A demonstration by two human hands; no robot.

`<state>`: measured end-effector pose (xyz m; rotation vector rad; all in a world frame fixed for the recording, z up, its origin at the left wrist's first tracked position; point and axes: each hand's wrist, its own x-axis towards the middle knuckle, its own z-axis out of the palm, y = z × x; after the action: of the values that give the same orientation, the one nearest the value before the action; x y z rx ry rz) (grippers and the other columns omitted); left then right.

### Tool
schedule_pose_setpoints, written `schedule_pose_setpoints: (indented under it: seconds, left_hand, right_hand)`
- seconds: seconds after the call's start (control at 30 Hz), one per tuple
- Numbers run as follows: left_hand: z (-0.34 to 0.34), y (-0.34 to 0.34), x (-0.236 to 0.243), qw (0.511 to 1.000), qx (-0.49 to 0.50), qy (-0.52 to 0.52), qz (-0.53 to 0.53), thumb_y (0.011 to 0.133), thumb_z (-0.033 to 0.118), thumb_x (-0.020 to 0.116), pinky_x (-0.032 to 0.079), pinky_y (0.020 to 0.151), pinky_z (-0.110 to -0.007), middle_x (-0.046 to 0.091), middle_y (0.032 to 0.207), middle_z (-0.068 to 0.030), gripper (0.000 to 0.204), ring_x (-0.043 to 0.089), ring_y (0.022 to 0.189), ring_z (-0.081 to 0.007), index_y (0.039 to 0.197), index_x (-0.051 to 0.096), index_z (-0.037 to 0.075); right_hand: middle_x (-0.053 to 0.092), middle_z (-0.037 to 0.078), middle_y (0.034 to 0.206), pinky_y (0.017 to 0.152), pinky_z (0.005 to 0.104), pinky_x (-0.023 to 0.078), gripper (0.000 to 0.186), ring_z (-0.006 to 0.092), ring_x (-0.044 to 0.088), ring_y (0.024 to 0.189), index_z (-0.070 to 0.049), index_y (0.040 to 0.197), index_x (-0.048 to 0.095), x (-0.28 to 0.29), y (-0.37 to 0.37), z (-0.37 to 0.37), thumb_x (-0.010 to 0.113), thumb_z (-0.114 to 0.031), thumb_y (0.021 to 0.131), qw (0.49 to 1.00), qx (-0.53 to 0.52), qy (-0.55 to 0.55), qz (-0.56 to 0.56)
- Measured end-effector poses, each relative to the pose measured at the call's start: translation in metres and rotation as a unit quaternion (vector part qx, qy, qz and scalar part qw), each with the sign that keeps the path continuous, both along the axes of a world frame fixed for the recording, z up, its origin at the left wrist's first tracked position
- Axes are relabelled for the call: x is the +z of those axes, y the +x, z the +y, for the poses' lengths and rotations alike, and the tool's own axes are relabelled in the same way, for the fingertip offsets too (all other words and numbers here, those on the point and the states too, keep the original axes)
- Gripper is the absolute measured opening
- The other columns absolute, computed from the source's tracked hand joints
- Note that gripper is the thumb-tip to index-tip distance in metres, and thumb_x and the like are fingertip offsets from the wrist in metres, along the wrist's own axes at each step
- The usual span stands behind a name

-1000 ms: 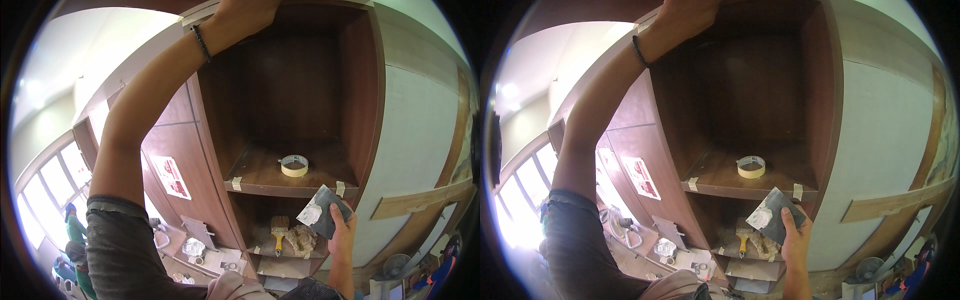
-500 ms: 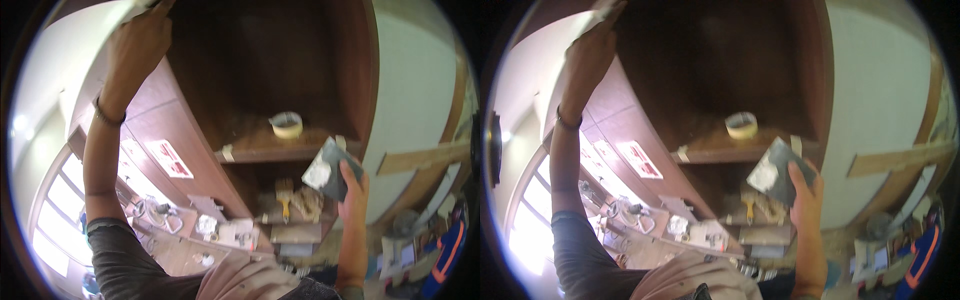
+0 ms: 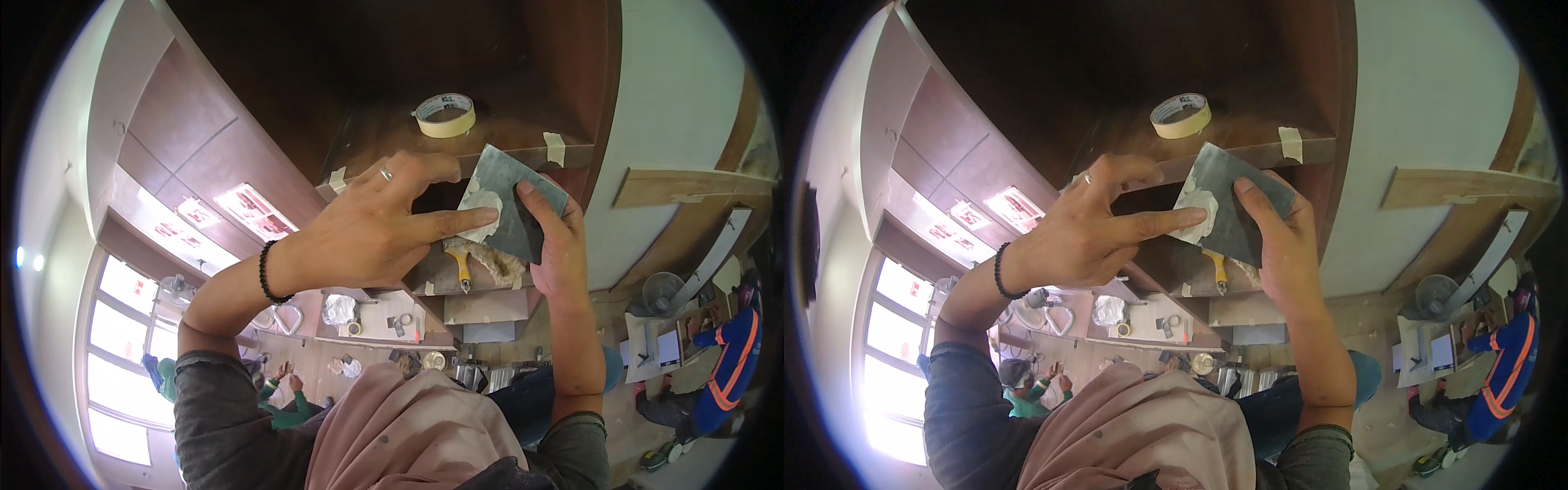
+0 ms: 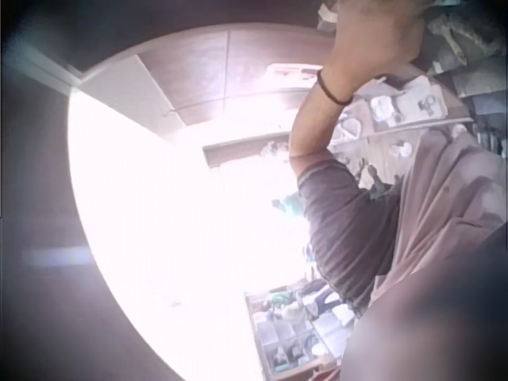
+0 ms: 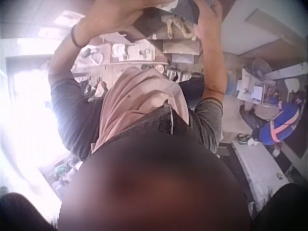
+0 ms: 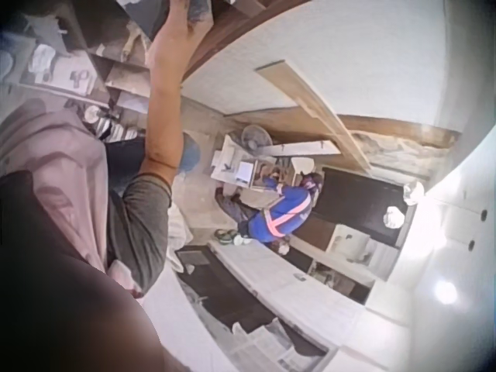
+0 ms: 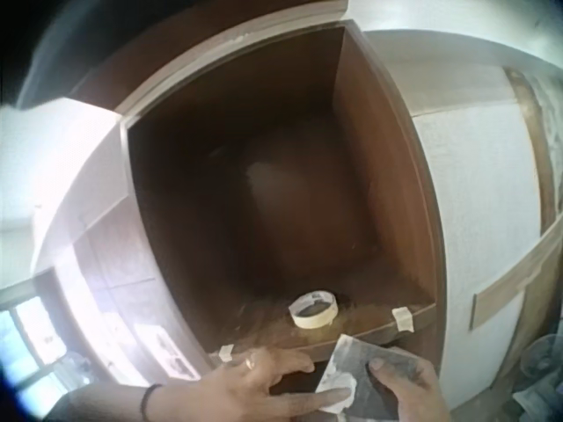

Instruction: The person applies masking tape along the top edge of a wooden cabinet, then uses a putty knife to apply a white substance along the taped seam. The person works methodically along the edge, smoothing the applied material.

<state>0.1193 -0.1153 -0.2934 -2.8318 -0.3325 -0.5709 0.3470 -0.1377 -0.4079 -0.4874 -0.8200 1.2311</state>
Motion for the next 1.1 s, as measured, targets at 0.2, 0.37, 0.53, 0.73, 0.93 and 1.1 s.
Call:
schedule_pose_setpoints:
  seconds: [0.2,0.37,0.53,0.73,0.93,1.1]
  left_hand:
    - [0.001,0.003,-0.012,1.0,0.012,0.01,0.011,0.072,-0.008,0.066,0.05,0.081,-0.039,0.052,0.126,-0.017,0.071,0.057,0.107,-0.0312,0.137,0.072,0.021]
    - [0.002,-0.001,-0.022,1.0,0.017,-0.011,0.008,0.072,-0.007,0.067,0.05,0.081,-0.038,0.051,0.125,-0.0162,0.071,0.056,0.107,-0.0311,0.138,0.071,0.019]
    - [0.0,-0.006,-0.026,0.999,0.029,-0.043,0.018,0.07,-0.003,0.07,0.051,0.083,-0.04,0.05,0.126,-0.0163,0.069,0.057,0.109,-0.0325,0.137,0.071,0.016]
    - [-0.004,-0.011,-0.019,0.999,0.012,-0.024,0.017,0.07,-0.004,0.07,0.049,0.091,-0.044,0.052,0.128,-0.0174,0.07,0.058,0.112,-0.0342,0.136,0.072,0.017]
    - [0.005,-0.006,-0.009,0.999,0.044,0.01,0.011,0.073,-0.007,0.065,0.047,0.094,-0.043,0.052,0.129,-0.0181,0.071,0.057,0.117,-0.0346,0.138,0.071,0.02]
    - [0.013,-0.004,-0.017,1.0,0.026,-0.002,-0.002,0.073,-0.008,0.064,0.047,0.092,-0.043,0.052,0.131,-0.0184,0.071,0.058,0.117,-0.035,0.138,0.071,0.02]
  right_hand:
    - [0.072,0.003,0.098,0.078,0.0246,0.053,0.022,0.0065,0.066,0.087,0.0,0.11,0.071,0.0,-0.005,0.001,0.068,-0.021,0.103,1.0,-0.022,0.005,-0.017]
    - [0.072,0.003,0.098,0.078,0.0241,0.053,0.022,0.0065,0.065,0.087,0.0,0.11,0.071,-0.003,-0.008,0.004,0.068,-0.021,0.103,0.999,-0.03,-0.001,-0.025]
    - [0.072,0.002,0.098,0.079,0.0239,0.053,0.022,0.0062,0.065,0.087,0.0,0.109,0.071,-0.004,-0.012,0.007,0.068,-0.021,0.103,0.999,-0.03,-0.015,-0.031]
    - [0.072,0.002,0.098,0.079,0.0241,0.053,0.024,0.006,0.065,0.087,0.0,0.111,0.071,-0.005,-0.011,0.008,0.068,-0.022,0.103,0.996,-0.055,-0.026,-0.069]
    - [0.071,0.002,0.097,0.079,0.0243,0.052,0.025,0.006,0.064,0.085,0.0,0.11,0.071,0.002,-0.01,0.003,0.068,-0.024,0.103,0.999,-0.032,-0.012,-0.039]
    - [0.071,0.002,0.097,0.079,0.0241,0.052,0.026,0.0062,0.064,0.086,0.0,0.11,0.071,-0.002,-0.007,0.006,0.069,-0.024,0.103,0.998,-0.027,-0.004,-0.048]
